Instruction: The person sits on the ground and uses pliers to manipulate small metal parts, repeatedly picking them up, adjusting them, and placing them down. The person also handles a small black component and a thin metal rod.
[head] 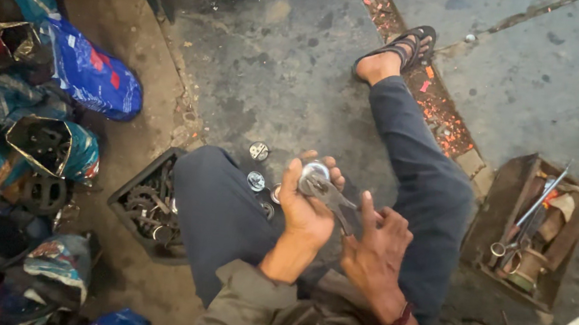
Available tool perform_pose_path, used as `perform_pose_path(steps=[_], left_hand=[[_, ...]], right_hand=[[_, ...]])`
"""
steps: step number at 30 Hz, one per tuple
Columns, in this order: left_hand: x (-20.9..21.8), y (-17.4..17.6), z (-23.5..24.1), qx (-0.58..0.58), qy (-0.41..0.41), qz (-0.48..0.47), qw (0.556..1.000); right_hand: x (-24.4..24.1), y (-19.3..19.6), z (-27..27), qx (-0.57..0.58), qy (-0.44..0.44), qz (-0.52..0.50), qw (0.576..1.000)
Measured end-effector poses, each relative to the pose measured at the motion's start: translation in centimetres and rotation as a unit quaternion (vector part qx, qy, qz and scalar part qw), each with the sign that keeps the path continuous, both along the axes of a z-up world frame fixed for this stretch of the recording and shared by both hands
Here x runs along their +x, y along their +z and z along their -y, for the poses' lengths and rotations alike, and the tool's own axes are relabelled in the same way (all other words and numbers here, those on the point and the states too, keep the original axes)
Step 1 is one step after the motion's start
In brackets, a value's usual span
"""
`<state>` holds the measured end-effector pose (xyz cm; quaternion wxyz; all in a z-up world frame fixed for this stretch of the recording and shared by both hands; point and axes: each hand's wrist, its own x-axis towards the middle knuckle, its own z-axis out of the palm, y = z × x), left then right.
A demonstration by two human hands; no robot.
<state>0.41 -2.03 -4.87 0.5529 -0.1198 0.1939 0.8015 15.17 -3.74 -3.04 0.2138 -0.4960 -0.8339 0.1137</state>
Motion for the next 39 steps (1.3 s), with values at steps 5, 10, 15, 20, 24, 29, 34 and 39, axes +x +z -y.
perform_pose_path(steps=[5,10,15,20,24,29,34,39], left_hand=[[0.4,0.7,0.3,0.015,0.026,-0.04,0.999],[0.4,0.7,0.4,0.022,0.033,-0.07,0.997],[0.5,0.2,0.5,0.006,-0.005,-0.05,0.999],[0.7,0.3,0.0,-0.017,-0.008,-0.043,0.999],[0.7,0.4,-0.3,-0.04,-0.005,-0.057,0.998],[0.6,0.4,-0.4,-0.054,-0.041,-0.075,0.995],[0.7,0.7,-0.3,-0.06,-0.062,-0.075,0.993],[1.0,1.2,-0.2,-0.047,-0.059,-0.102,0.992]], right_hand=[[-0.1,0.3,0.0,0.021,-0.012,-0.005,1.0],[0.7,-0.7,-0.4,0.02,0.004,-0.045,0.999],[1.1,-1.2,-1.0,0.06,0.003,-0.05,0.997],[0.8,0.8,-1.8,0.113,0.012,0.022,0.993],[0.7,0.6,-1.6,-0.106,-0.017,0.016,0.994],[1.1,0.1,-2.0,0.05,0.023,0.013,0.998],[1.9,0.4,-2.6,0.059,0.007,0.014,0.998],[2.5,0.4,-2.6,0.052,-0.019,0.049,0.997]])
